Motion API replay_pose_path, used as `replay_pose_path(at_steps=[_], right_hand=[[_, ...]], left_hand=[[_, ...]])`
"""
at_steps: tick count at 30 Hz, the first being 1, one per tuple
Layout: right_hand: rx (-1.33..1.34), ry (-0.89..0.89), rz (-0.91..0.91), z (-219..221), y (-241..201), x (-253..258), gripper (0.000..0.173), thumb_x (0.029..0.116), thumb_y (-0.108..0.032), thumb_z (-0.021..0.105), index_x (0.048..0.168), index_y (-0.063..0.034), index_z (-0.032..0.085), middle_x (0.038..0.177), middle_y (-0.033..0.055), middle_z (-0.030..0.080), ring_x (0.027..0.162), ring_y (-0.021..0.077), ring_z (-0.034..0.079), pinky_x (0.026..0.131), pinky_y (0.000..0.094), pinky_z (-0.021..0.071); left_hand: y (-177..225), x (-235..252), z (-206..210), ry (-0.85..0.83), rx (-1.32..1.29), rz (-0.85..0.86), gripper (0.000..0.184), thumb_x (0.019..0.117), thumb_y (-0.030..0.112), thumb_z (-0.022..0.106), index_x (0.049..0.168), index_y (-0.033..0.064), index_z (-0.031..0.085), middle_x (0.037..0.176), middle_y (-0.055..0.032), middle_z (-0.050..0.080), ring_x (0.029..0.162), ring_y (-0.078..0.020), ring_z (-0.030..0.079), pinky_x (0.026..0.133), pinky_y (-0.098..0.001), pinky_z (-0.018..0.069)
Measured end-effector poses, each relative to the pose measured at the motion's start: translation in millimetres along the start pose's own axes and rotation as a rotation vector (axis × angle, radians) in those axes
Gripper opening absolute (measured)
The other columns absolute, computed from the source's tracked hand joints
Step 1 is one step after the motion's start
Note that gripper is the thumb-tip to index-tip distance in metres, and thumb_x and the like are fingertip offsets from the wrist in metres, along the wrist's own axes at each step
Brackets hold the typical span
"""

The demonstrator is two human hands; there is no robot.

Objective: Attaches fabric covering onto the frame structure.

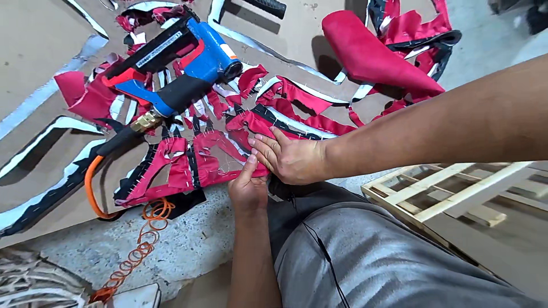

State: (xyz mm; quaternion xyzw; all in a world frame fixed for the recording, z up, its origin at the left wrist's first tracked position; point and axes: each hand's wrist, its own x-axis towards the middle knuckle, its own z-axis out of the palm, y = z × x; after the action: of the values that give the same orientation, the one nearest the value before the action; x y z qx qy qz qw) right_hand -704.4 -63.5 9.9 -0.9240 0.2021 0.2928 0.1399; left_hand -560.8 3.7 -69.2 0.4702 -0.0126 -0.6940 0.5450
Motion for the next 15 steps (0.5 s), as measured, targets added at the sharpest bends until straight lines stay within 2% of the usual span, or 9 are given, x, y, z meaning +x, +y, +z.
replay_pose_path(at_steps=[2, 5, 7, 10, 15], right_hand=[[-0.002, 0.107, -0.047, 10, 7, -4, 0.052, 0.1071, -0.005, 0.038, 0.156, 0.0111, 0.028, 0.165, 0.0306, 0.023, 0.152, 0.0473, 0.027, 0.118, 0.0661, 0.0283], [0.020, 0.330, -0.109, 40, 18, -10, 0.053, 0.1036, -0.007, 0.048, 0.153, 0.0071, 0.038, 0.163, 0.0260, 0.032, 0.150, 0.0449, 0.034, 0.118, 0.0636, 0.0328], [0.005, 0.429, -0.135, 54, 21, -9, 0.049, 0.1035, -0.008, 0.047, 0.150, 0.0060, 0.045, 0.160, 0.0238, 0.039, 0.147, 0.0434, 0.039, 0.115, 0.0633, 0.0376], [-0.027, 0.380, -0.144, 49, 18, -8, 0.049, 0.1041, -0.007, 0.044, 0.150, 0.0102, 0.041, 0.159, 0.0290, 0.038, 0.146, 0.0462, 0.040, 0.114, 0.0645, 0.0370], [-0.055, 0.227, -0.129, 24, 11, -11, 0.047, 0.1060, -0.006, 0.037, 0.148, 0.0138, 0.040, 0.158, 0.0340, 0.035, 0.145, 0.0507, 0.038, 0.113, 0.0676, 0.0355]], left_hand=[[0, -1, 1, 0.026, 0.014, 0.000, 0.022, 0.1004, 0.010, 0.062, 0.120, 0.0009, 0.064, 0.107, -0.0149, 0.072, 0.094, -0.0242, 0.073, 0.083, -0.0448, 0.0625], [-5, -2, 7, 0.091, 0.049, 0.032, 0.021, 0.1009, 0.010, 0.063, 0.120, 0.0025, 0.062, 0.104, -0.0139, 0.072, 0.089, -0.0244, 0.074, 0.078, -0.0455, 0.0636], [-9, -4, 13, 0.150, 0.070, 0.043, 0.020, 0.1013, 0.009, 0.062, 0.120, 0.0014, 0.062, 0.102, -0.0137, 0.072, 0.089, -0.0240, 0.074, 0.079, -0.0454, 0.0635], [-10, -5, 17, 0.117, 0.028, -0.009, 0.023, 0.1037, 0.014, 0.059, 0.123, 0.0031, 0.061, 0.109, -0.0133, 0.070, 0.098, -0.0239, 0.071, 0.086, -0.0464, 0.0604], [-3, -9, 28, 0.181, 0.045, 0.004, 0.020, 0.1014, 0.011, 0.061, 0.119, 0.0022, 0.063, 0.102, -0.0128, 0.072, 0.089, -0.0225, 0.073, 0.075, -0.0434, 0.0634]])
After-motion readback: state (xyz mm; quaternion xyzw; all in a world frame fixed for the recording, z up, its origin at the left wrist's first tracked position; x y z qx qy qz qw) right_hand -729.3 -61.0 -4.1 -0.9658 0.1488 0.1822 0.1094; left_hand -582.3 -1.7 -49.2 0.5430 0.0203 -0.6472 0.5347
